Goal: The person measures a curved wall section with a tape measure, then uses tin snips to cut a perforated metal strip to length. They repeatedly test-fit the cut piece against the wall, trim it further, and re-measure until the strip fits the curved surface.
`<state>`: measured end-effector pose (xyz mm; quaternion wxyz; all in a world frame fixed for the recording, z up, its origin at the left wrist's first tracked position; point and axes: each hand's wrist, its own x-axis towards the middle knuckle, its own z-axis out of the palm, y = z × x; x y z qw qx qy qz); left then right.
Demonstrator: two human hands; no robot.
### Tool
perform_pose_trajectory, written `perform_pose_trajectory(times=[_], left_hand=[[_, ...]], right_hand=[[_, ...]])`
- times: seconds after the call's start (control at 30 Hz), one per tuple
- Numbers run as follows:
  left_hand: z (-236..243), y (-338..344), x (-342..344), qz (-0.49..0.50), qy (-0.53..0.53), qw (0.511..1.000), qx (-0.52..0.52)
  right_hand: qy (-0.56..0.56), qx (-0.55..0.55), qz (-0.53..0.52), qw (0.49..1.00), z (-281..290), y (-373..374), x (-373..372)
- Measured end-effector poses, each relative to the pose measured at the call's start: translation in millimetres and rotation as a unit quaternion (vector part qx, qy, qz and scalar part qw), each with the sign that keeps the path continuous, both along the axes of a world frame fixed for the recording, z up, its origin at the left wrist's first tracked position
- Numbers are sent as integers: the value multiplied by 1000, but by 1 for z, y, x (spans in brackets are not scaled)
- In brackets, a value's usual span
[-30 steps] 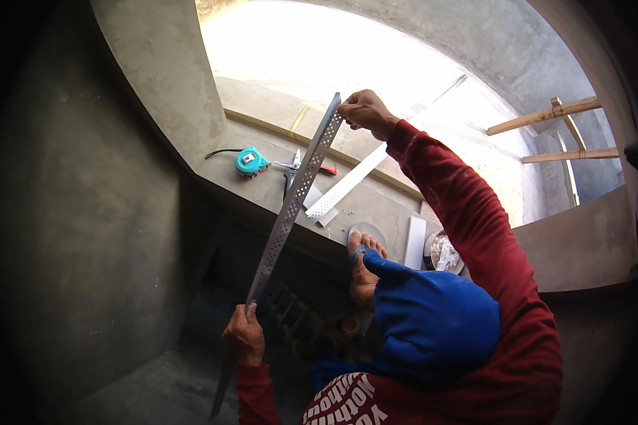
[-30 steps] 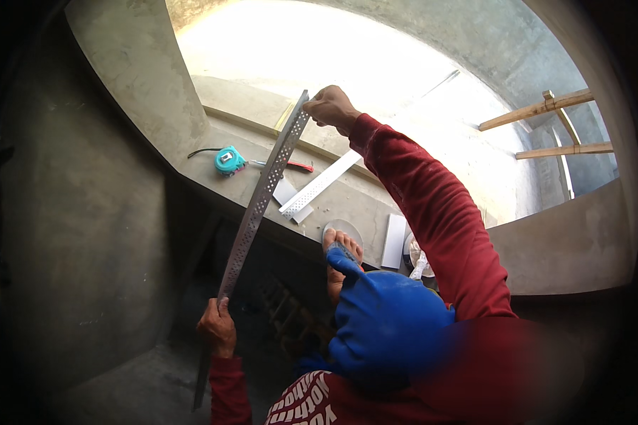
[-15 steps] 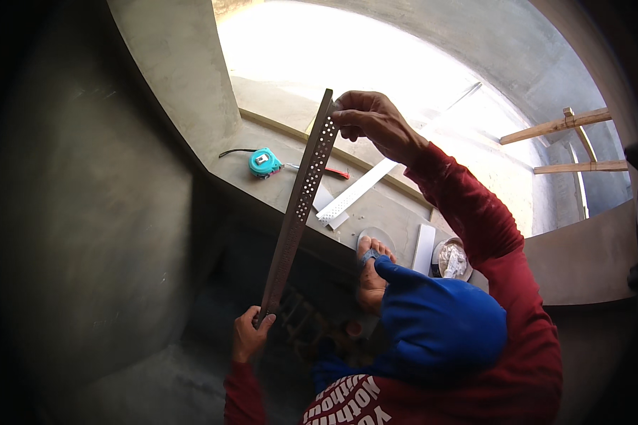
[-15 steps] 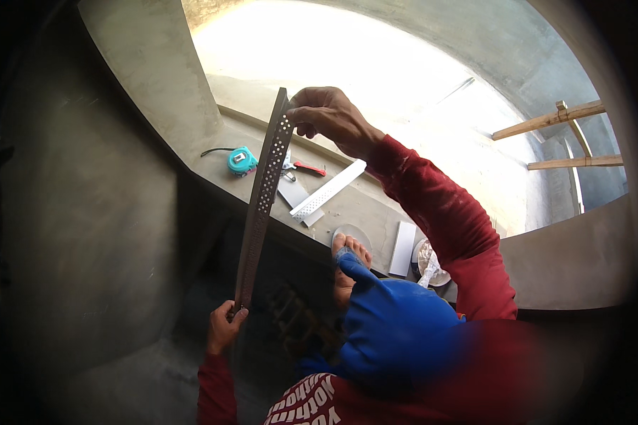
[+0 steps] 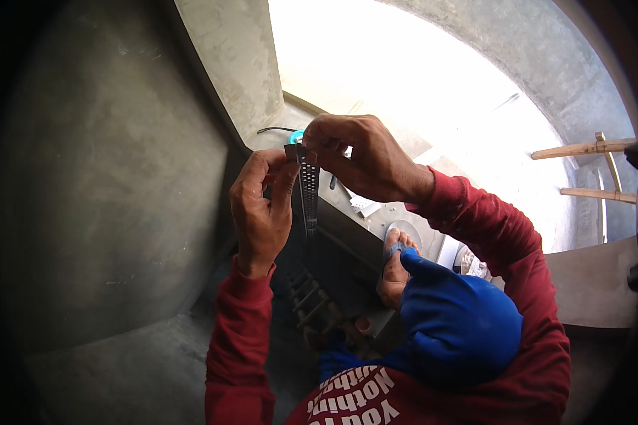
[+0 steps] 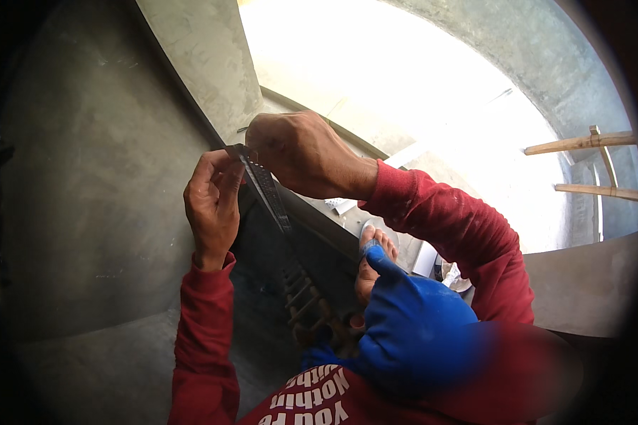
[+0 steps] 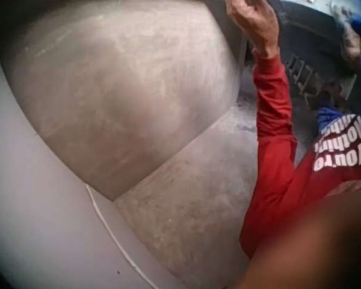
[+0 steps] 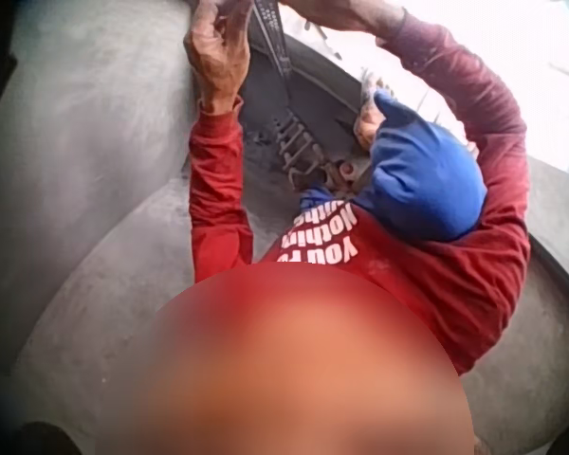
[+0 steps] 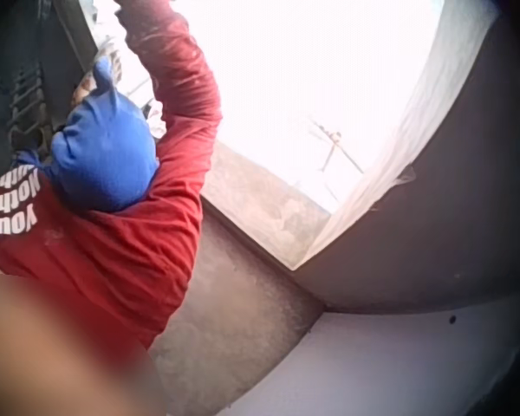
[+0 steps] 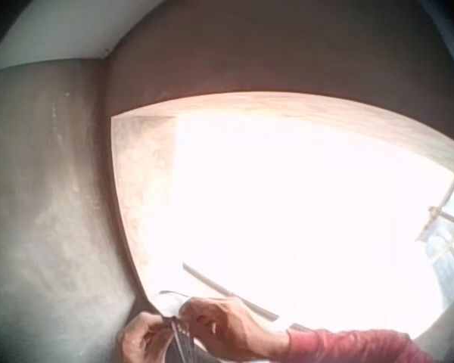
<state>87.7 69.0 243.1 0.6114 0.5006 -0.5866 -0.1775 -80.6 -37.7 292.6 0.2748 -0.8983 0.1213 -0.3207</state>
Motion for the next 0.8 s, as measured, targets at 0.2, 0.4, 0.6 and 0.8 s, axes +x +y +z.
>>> perform_pose_trajectory(times=[0.2,0.4,0.6,0.8], left_hand=[[-6,2,1,43,-65,996,-33],[2,10,-3,75,-93,992,-38],[9,15,-6,114,-203,969,-82],[2,16,-8,97,-177,978,-59]], right_hand=[[3,-23,-18,1000,7,2,0],[-39,-63,-8,997,11,6,11],[-17,-73,-94,993,12,24,17],[56,-78,-104,990,14,25,12]])
